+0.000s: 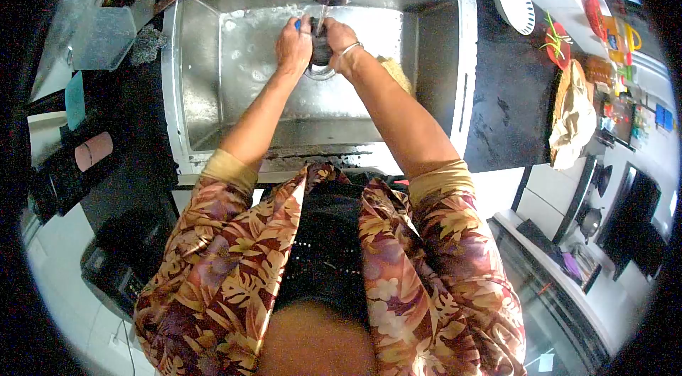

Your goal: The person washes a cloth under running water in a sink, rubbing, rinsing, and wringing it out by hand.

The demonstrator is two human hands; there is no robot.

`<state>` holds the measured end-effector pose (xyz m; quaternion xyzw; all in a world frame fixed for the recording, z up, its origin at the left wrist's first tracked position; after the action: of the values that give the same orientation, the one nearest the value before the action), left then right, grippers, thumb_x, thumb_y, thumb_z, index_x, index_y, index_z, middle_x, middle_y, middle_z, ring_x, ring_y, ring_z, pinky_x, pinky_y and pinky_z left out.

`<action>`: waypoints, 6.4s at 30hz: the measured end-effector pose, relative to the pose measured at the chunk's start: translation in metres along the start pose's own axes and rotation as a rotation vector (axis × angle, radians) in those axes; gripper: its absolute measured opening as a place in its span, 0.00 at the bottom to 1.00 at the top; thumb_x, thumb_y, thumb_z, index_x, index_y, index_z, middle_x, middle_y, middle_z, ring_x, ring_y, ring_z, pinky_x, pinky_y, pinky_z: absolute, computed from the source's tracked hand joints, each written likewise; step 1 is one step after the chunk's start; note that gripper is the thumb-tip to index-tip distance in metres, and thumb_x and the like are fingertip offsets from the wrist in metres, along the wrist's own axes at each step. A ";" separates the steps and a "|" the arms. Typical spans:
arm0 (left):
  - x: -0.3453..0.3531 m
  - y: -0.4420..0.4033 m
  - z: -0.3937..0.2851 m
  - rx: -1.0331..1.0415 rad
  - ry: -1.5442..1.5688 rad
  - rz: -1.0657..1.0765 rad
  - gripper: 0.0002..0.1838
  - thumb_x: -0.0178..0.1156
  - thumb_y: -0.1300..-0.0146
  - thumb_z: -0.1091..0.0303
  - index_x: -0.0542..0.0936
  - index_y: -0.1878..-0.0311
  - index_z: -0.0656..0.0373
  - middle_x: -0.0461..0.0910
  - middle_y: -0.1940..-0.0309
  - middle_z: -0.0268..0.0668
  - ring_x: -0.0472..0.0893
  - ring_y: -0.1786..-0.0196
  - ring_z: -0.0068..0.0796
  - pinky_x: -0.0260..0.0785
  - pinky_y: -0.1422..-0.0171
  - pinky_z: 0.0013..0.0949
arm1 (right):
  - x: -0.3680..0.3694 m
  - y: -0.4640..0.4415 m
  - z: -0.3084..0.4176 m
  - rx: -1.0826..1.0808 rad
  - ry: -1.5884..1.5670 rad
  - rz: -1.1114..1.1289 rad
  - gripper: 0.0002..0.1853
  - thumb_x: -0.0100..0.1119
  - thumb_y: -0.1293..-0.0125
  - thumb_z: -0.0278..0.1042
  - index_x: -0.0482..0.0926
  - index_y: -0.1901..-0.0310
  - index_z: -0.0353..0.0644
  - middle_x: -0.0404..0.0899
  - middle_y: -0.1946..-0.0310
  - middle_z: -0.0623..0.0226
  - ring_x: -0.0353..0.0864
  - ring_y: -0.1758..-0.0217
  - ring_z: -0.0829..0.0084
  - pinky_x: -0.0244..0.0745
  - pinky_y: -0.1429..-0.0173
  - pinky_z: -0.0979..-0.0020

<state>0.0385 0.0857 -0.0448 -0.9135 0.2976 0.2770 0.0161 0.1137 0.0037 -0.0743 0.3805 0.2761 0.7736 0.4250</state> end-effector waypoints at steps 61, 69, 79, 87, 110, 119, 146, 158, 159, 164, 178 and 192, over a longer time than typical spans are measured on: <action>-0.101 -0.014 0.037 -0.157 1.020 -0.157 0.02 0.54 0.45 0.73 0.74 0.73 0.56 0.69 0.77 0.25 0.65 0.77 0.14 0.58 0.75 0.19 | -0.011 0.122 0.117 -0.654 0.138 0.004 0.12 0.63 0.47 0.24 0.74 0.60 0.35 0.79 0.70 0.63 0.79 0.69 0.74 0.76 0.66 0.74; -0.091 -0.004 0.006 -0.053 0.907 0.271 0.32 0.62 0.50 0.65 0.65 0.40 0.60 0.74 0.53 0.40 0.73 0.50 0.30 0.64 0.44 0.32 | -0.012 0.114 0.116 -0.582 0.104 0.049 0.12 0.64 0.48 0.25 0.76 0.61 0.35 0.79 0.72 0.63 0.79 0.71 0.74 0.76 0.66 0.75; -0.060 0.024 -0.002 0.090 0.293 0.367 0.17 0.61 0.52 0.68 0.74 0.61 0.69 0.78 0.65 0.42 0.77 0.60 0.33 0.66 0.57 0.33 | -0.017 0.106 0.107 -0.444 0.043 0.095 0.09 0.62 0.48 0.25 0.76 0.64 0.35 0.79 0.72 0.63 0.79 0.72 0.72 0.76 0.68 0.73; -0.045 0.033 -0.030 -0.224 1.055 0.615 0.21 0.55 0.47 0.76 0.68 0.47 0.65 0.75 0.57 0.35 0.74 0.55 0.25 0.67 0.50 0.27 | -0.056 0.040 -0.006 0.186 0.230 -0.018 0.39 0.57 0.50 0.63 0.68 0.46 0.37 0.71 0.48 0.55 0.70 0.47 0.57 0.63 0.44 0.49; 0.009 -0.002 0.009 0.041 -0.166 0.138 0.20 0.52 0.41 0.56 0.72 0.55 0.64 0.78 0.66 0.52 0.78 0.61 0.54 0.67 0.54 0.49 | -0.006 0.028 -0.015 0.011 0.033 -0.185 0.16 0.55 0.41 0.40 0.73 0.60 0.35 0.77 0.67 0.58 0.78 0.70 0.62 0.76 0.65 0.60; 0.006 0.037 -0.032 0.066 -0.123 0.133 0.13 0.46 0.38 0.62 0.66 0.54 0.58 0.78 0.77 0.52 0.78 0.69 0.55 0.68 0.61 0.51 | -0.021 0.013 -0.015 -0.278 0.851 0.074 0.18 0.41 0.33 0.46 0.73 0.51 0.45 0.76 0.60 0.60 0.74 0.52 0.63 0.69 0.49 0.61; 0.010 0.021 -0.013 0.157 0.006 0.008 0.11 0.47 0.39 0.65 0.68 0.55 0.58 0.78 0.71 0.51 0.78 0.64 0.53 0.68 0.59 0.49 | -0.023 0.014 -0.013 0.015 0.166 0.092 0.12 0.49 0.39 0.41 0.75 0.65 0.41 0.77 0.71 0.65 0.77 0.67 0.69 0.74 0.59 0.65; 0.021 0.037 0.062 -0.743 1.096 0.732 0.20 0.52 0.38 0.57 0.70 0.49 0.60 0.74 0.52 0.40 0.78 0.56 0.38 0.75 0.62 0.42 | -0.027 0.037 0.034 -0.280 0.174 0.101 0.14 0.59 0.44 0.35 0.74 0.60 0.35 0.77 0.69 0.64 0.78 0.69 0.71 0.74 0.65 0.70; 0.015 0.033 0.056 -0.644 0.966 0.622 0.18 0.54 0.40 0.60 0.70 0.50 0.59 0.75 0.54 0.39 0.78 0.58 0.35 0.74 0.64 0.39 | -0.038 0.032 0.031 -0.323 0.100 0.058 0.13 0.58 0.44 0.35 0.73 0.60 0.35 0.77 0.69 0.65 0.78 0.68 0.71 0.74 0.65 0.70; 0.004 0.029 -0.002 -0.076 0.485 0.375 0.18 0.63 0.47 0.60 0.75 0.57 0.61 0.79 0.68 0.36 0.78 0.65 0.28 0.71 0.66 0.31 | -0.069 0.007 -0.017 -0.016 -0.234 -0.064 0.24 0.60 0.46 0.47 0.70 0.55 0.37 0.72 0.59 0.58 0.72 0.57 0.63 0.69 0.49 0.56; 0.013 0.005 -0.005 0.242 0.208 0.032 0.15 0.58 0.43 0.62 0.74 0.55 0.59 0.75 0.57 0.45 0.74 0.52 0.43 0.64 0.50 0.41 | -0.042 0.002 -0.005 -0.103 -0.091 -0.166 0.18 0.57 0.44 0.45 0.73 0.66 0.35 0.75 0.74 0.61 0.76 0.75 0.64 0.74 0.67 0.61; 0.004 0.022 -0.016 -0.302 0.493 0.253 0.23 0.58 0.45 0.50 0.79 0.70 0.67 0.80 0.74 0.42 0.78 0.67 0.33 0.68 0.59 0.36 | -0.036 -0.007 -0.005 -0.039 0.130 -0.163 0.23 0.55 0.42 0.51 0.74 0.66 0.33 0.76 0.72 0.60 0.75 0.74 0.64 0.71 0.67 0.60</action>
<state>0.0368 0.0620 -0.0307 -0.9009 0.3595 0.0880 -0.2268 0.1255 -0.0248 -0.0951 0.2976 0.3178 0.7647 0.4750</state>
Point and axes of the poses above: each hand's wrist, its own y-axis away from the middle knuckle, its own x-axis out of the palm, z = x × y, the point moved 5 cm from there along -y, towards the middle knuckle
